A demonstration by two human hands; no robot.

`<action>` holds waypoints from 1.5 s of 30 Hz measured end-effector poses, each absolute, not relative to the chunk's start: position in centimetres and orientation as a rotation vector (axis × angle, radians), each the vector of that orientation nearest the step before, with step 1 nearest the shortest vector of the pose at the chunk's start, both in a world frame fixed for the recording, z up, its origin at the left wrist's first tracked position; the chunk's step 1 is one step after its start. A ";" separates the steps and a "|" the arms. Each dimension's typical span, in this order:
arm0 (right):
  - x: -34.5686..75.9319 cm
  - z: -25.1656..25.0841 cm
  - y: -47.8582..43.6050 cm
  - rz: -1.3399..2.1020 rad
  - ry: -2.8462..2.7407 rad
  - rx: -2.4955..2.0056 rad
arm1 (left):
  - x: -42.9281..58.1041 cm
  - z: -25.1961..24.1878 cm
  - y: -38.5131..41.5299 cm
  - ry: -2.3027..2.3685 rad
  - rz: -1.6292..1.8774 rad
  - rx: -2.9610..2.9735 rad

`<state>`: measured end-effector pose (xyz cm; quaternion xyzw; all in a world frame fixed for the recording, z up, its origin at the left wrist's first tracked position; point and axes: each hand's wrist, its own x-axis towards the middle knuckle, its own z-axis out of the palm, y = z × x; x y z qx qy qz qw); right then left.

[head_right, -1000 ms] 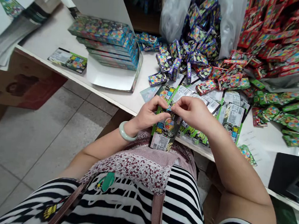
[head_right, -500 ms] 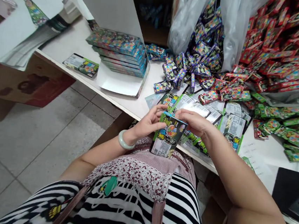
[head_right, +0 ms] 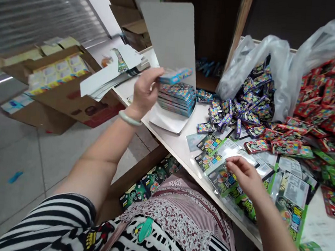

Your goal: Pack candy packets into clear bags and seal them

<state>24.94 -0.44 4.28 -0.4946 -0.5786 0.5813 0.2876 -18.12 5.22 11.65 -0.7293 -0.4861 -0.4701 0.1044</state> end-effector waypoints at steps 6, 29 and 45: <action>24.3 2.6 -2.4 1.623 -1.779 -1.247 | -19.6 7.6 10.8 -1.852 -0.644 -2.186; 25.7 1.6 3.7 0.277 -2.604 -1.914 | 4.8 -2.3 -0.9 -1.875 -0.078 -3.070; 31.0 9.1 5.4 1.022 -2.004 -1.549 | 6.1 2.2 -0.1 -1.912 -1.333 -3.069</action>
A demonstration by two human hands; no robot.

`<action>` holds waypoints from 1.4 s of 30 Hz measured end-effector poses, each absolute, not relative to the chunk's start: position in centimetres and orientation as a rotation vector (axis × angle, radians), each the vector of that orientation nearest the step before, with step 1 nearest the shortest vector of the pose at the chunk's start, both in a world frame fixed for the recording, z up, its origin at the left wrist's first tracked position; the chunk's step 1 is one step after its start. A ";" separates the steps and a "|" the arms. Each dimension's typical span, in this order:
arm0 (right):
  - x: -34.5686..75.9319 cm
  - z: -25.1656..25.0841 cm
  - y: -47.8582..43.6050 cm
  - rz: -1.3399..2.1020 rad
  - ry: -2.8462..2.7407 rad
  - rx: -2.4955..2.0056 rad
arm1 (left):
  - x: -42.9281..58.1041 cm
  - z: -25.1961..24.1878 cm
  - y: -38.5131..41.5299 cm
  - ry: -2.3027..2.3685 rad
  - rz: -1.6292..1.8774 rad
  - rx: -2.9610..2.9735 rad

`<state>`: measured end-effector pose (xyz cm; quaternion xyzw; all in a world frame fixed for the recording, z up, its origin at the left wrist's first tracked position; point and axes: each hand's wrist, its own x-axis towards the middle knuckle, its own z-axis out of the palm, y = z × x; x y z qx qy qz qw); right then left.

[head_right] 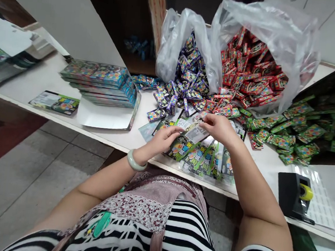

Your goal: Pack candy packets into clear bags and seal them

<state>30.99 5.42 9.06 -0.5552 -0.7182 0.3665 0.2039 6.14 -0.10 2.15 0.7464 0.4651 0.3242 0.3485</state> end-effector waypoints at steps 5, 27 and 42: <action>30.6 10.3 4.1 1.647 -1.863 -1.216 | 4.4 5.5 0.3 1.052 0.917 2.199; 23.4 4.4 -1.9 1.275 -1.577 -1.186 | 2.3 4.2 -1.3 1.161 1.142 1.548; 24.4 0.9 -3.7 1.589 -1.193 -1.270 | 2.5 -1.0 -4.5 0.977 0.902 1.271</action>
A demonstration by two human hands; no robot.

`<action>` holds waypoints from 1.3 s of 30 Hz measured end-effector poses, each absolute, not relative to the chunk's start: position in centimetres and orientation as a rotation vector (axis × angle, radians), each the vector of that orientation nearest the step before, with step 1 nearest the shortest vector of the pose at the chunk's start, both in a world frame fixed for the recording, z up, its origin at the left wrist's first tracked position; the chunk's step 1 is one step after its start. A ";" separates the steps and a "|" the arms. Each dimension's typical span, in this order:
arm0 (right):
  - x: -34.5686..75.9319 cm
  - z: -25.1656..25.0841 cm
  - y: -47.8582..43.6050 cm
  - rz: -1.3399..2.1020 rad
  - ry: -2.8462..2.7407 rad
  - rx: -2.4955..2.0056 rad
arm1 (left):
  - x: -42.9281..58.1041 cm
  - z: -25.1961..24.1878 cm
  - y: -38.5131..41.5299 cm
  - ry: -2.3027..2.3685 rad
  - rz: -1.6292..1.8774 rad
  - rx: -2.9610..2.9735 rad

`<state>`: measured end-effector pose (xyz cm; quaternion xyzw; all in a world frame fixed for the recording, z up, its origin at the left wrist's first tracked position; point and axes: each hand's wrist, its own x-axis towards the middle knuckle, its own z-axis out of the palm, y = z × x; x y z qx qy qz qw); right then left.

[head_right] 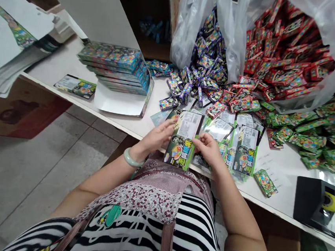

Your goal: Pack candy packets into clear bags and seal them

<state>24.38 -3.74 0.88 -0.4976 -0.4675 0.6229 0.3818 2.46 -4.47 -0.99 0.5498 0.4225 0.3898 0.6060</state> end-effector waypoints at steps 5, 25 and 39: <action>25.3 0.9 -4.7 1.638 -1.364 -1.214 | 3.9 0.7 -2.1 0.965 1.129 1.321; 26.4 5.2 -5.2 1.000 -1.721 -1.209 | 3.4 4.1 -5.1 1.044 1.181 1.493; 25.4 7.7 -3.7 1.238 -1.636 -1.084 | 3.9 5.9 -4.4 0.979 1.212 1.390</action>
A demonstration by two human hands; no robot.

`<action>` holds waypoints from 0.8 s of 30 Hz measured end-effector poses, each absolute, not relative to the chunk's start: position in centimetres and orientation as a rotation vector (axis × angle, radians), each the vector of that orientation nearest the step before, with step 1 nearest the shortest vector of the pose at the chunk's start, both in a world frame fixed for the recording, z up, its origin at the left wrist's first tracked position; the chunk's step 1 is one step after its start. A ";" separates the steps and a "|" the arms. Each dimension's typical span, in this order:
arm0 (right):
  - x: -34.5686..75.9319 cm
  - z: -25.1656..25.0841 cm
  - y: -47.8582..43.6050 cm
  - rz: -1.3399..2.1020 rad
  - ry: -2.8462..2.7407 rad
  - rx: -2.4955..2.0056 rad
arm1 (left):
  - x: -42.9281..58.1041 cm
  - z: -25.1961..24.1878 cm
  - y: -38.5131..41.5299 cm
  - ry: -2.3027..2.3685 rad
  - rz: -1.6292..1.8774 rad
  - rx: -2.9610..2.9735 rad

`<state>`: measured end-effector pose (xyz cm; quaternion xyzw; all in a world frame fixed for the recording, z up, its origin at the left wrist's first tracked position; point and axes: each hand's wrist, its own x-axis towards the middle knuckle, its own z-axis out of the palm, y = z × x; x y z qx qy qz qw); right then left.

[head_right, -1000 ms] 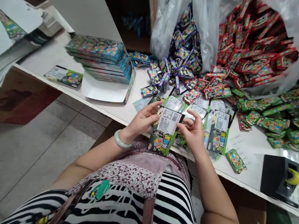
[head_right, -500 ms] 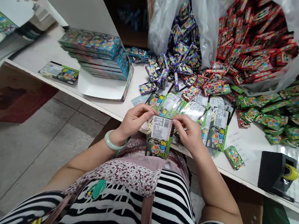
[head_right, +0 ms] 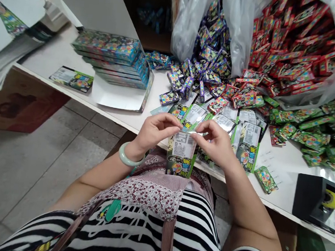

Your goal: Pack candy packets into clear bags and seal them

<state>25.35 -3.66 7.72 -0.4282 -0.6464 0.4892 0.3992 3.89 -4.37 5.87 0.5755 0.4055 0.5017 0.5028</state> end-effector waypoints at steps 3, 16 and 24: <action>25.0 7.9 -2.8 1.369 -1.569 -1.119 | 4.2 6.4 -3.7 1.035 1.199 1.357; 25.7 7.0 -4.9 0.923 -1.960 -0.958 | 2.0 4.8 -5.0 0.875 1.111 1.605; 24.6 5.0 -5.3 0.727 -1.788 -0.928 | 2.8 4.9 -4.6 0.849 1.203 1.687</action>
